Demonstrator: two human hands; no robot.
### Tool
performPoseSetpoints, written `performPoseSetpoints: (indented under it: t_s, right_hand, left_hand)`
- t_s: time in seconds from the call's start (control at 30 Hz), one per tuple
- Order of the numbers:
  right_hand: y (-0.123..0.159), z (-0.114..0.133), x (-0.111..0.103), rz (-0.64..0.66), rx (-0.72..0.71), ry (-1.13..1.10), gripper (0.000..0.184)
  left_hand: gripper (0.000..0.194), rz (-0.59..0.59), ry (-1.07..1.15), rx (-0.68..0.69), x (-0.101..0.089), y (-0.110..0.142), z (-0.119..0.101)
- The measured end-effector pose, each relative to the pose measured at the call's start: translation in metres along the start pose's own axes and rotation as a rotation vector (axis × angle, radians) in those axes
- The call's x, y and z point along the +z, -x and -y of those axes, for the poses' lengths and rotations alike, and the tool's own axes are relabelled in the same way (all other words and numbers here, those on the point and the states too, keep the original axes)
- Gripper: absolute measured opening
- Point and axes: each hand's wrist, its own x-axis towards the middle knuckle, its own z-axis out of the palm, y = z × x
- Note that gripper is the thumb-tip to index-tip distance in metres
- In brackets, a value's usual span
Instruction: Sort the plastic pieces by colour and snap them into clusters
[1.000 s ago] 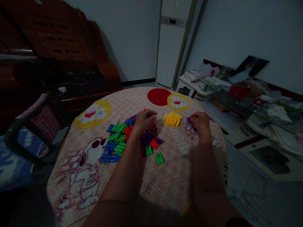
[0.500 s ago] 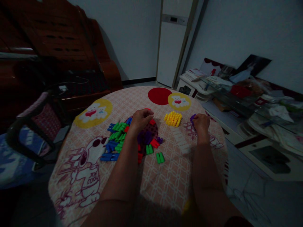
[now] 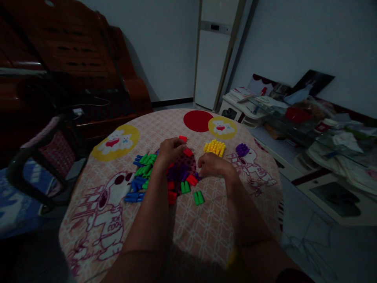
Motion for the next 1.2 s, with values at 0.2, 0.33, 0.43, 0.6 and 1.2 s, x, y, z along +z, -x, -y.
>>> performPoseSetpoints:
  t_s: [0.2,0.33,0.43,0.6,1.2]
  right_hand:
    - [-0.001,0.005,0.001,0.112,-0.080,0.079,0.019]
    - [-0.002,0.009,0.004,0.076,-0.104,0.159,0.023]
    - [-0.004,0.010,0.004,0.055,-0.042,0.188,0.017]
    - [0.014,-0.015,-0.026,-0.247,0.127,0.107,0.016]
    - [0.069,-0.145,-0.041,-0.794,0.854,0.230,0.022]
  left_hand:
    - [0.026,0.002,-0.016,0.003,-0.002,0.000,0.000]
    - [0.029,0.010,-0.031,0.000,0.000,-0.001,0.001]
    - [0.032,0.010,-0.042,0.002,0.000,-0.001,0.002]
    - [0.031,0.011,-0.106,-0.014,-0.003,0.000,0.003]
    - [0.027,0.094,-0.256,0.009,-0.001,0.001,0.001]
